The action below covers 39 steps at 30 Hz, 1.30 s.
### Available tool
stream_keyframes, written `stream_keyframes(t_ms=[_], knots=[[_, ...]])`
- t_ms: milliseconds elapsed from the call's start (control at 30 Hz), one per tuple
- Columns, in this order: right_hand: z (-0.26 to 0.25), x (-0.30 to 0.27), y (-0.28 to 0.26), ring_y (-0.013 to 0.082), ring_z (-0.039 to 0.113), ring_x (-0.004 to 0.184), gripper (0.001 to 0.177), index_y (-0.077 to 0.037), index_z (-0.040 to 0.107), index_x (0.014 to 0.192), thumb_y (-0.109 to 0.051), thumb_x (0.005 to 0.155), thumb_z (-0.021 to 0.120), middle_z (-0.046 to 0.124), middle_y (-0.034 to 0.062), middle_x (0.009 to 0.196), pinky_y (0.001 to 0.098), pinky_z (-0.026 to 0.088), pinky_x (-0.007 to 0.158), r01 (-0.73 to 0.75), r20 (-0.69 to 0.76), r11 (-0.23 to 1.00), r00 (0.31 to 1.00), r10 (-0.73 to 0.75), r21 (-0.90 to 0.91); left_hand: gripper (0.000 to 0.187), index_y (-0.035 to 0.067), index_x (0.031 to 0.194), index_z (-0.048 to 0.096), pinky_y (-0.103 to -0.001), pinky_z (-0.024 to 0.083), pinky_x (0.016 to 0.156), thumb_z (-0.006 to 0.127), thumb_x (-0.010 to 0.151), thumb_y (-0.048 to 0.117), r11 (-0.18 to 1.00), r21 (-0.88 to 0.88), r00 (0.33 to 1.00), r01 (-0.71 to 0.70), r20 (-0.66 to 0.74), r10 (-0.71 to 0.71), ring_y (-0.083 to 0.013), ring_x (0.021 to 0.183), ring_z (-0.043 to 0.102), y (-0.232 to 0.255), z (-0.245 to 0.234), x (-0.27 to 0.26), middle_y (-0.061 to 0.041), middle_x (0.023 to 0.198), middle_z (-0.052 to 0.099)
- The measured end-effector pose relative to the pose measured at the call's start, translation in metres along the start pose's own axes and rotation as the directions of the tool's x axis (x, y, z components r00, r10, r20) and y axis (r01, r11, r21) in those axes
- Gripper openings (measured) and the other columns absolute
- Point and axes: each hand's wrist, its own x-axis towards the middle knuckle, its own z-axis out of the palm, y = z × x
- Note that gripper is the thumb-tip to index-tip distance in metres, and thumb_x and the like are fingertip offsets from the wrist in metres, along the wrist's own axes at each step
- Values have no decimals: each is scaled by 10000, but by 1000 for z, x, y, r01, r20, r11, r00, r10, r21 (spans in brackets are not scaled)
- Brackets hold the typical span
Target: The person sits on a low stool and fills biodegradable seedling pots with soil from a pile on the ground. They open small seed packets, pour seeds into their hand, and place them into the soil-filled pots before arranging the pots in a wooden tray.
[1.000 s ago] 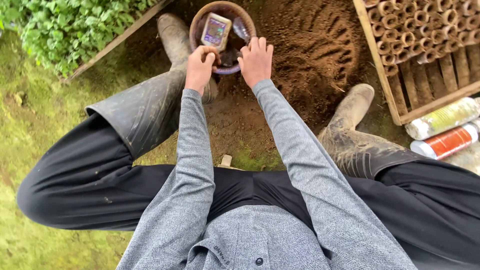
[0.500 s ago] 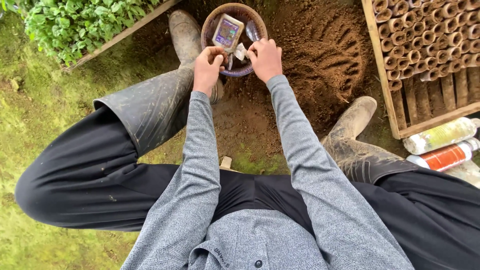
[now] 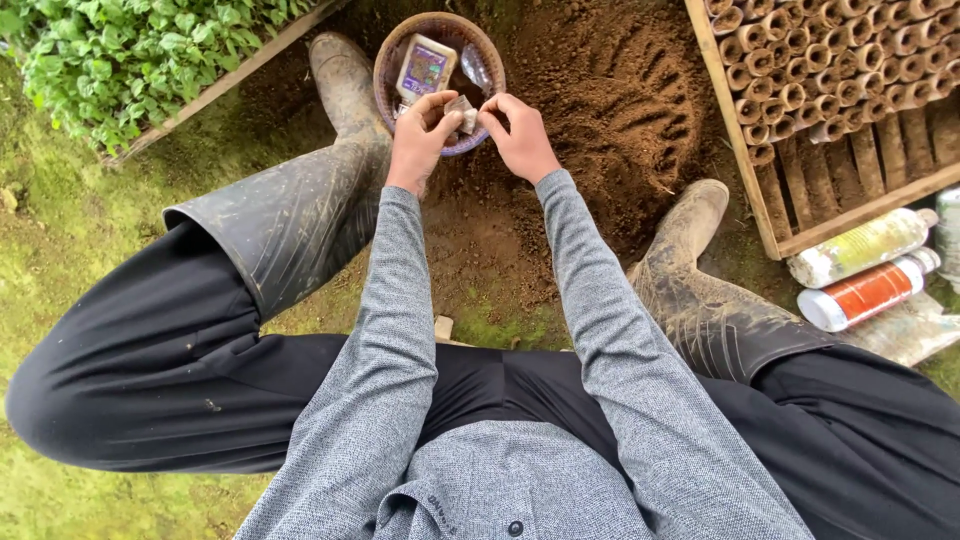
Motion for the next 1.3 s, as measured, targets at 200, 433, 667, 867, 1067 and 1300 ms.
stream_keyframes(t_ms=[200,433,667,867,1067,1300], knots=[[-16,-20,-8,125,520,660,65,-37,606,958,-91,980,578,635,33,838,266,438,608,21,-169,999,985,-16,30,317,32,1232,651,-194,600,808,676,916,29,995,68,997,-79,22,77,-110,923,724,2,11,2,-84,1070,761],[-47,-45,-11,176,621,1039,426,-51,460,1415,-185,1014,509,627,120,1244,268,523,856,-236,-24,917,966,257,321,397,32,1306,588,-197,575,755,661,920,-20,970,176,938,-167,331,102,-115,859,682,32,47,-4,-94,1028,725],[-63,-88,-6,96,602,720,68,-84,707,949,-148,927,710,687,16,798,257,507,694,-250,-322,859,851,416,447,579,72,1438,462,-263,620,771,684,918,-54,973,121,865,-194,490,112,-160,917,694,22,83,4,-135,1103,685],[-68,-118,5,82,602,783,115,-79,689,975,-187,949,721,662,23,822,254,540,729,-204,-449,774,716,535,599,456,92,1407,489,-291,647,773,655,991,4,997,3,857,-75,511,63,-163,942,689,-3,102,-1,-111,1118,659],[-64,-120,-7,46,584,814,117,-92,649,945,-194,964,705,639,-16,826,215,501,771,-116,-508,712,622,596,693,287,15,1182,653,-288,661,748,754,914,39,998,-4,836,58,547,-47,-154,877,706,-27,112,-15,-111,1036,697],[-49,-122,-5,60,571,872,122,-88,652,943,-192,973,710,640,-2,848,256,484,855,-89,-532,728,623,573,680,143,15,1088,702,-292,655,643,712,968,92,997,-44,888,-56,454,70,-144,699,721,-37,117,-18,-108,835,722]])
